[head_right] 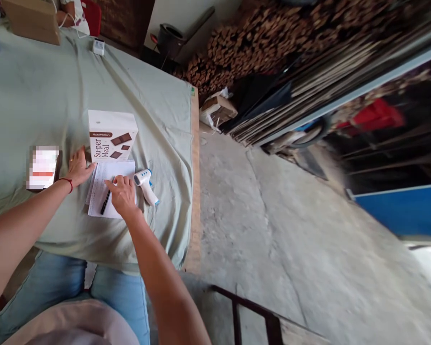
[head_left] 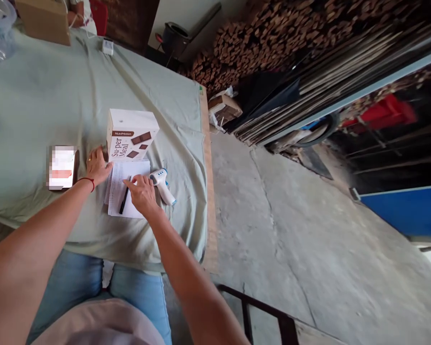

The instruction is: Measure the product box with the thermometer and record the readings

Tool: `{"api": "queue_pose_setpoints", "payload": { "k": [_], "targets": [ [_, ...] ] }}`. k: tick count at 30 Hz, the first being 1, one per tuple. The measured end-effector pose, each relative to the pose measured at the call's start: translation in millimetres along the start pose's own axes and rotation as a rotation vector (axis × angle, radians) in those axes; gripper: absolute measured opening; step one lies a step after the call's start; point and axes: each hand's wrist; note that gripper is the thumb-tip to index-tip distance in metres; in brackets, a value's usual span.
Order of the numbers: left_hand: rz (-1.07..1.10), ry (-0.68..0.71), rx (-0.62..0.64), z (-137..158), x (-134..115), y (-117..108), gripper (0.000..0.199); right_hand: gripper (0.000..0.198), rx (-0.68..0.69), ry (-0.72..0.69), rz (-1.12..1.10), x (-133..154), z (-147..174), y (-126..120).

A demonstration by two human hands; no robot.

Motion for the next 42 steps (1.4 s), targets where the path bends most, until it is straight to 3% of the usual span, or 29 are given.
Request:
{"api": "queue_pose_setpoints", "payload": {
  "k": [2, 4, 7, 9, 13, 16, 18, 23, 30, 42],
  "targets": [
    [-0.025, 0.002, 0.007, 25, 0, -7, 0.075, 0.036, 0.084, -0.090, 0.034, 0, -3, 1],
    [-0.048, 0.092, 0.051, 53, 1, -12, 0.066, 0.033, 0.134, -0.184, 0.040, -11, 1, -1],
    [-0.063, 0.166, 0.069, 89, 3, -13, 0.050, 0.022, 0.087, -0.233, -0.038, -32, 14, -6],
    [-0.048, 0.151, 0.046, 102, 1, -10, 0.042, 0.015, -0.055, -0.129, -0.177, -39, 21, -10],
    [-0.052, 0.135, 0.010, 108, -7, -5, 0.046, 0.014, -0.425, 0.269, -0.649, -20, 22, -5],
    [-0.091, 0.142, 0.021, 108, -12, -6, 0.055, 0.021, -0.491, 0.423, -1.032, 9, 16, 9],
    [-0.106, 0.140, 0.036, 109, -14, -7, 0.055, 0.023, -0.468, 0.501, -1.138, 24, 12, 20],
    [-0.111, 0.141, 0.047, 112, -18, -7, 0.052, 0.020, -0.436, 0.600, -1.091, 37, 14, 37],
    [-0.125, 0.139, 0.052, 113, -20, -7, 0.050, 0.020, -0.377, 0.530, -0.874, 35, 20, 41],
    [-0.130, 0.153, 0.027, 114, -24, -9, 0.045, 0.020, -0.343, 0.472, -0.785, 32, 21, 46]
  ]
}}
Point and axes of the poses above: each hand's wrist, its own z-axis away from the middle knuckle, its own y-axis out of the palm, x = y × z, and after that the axes turned 3 degrees about -z, right-handed
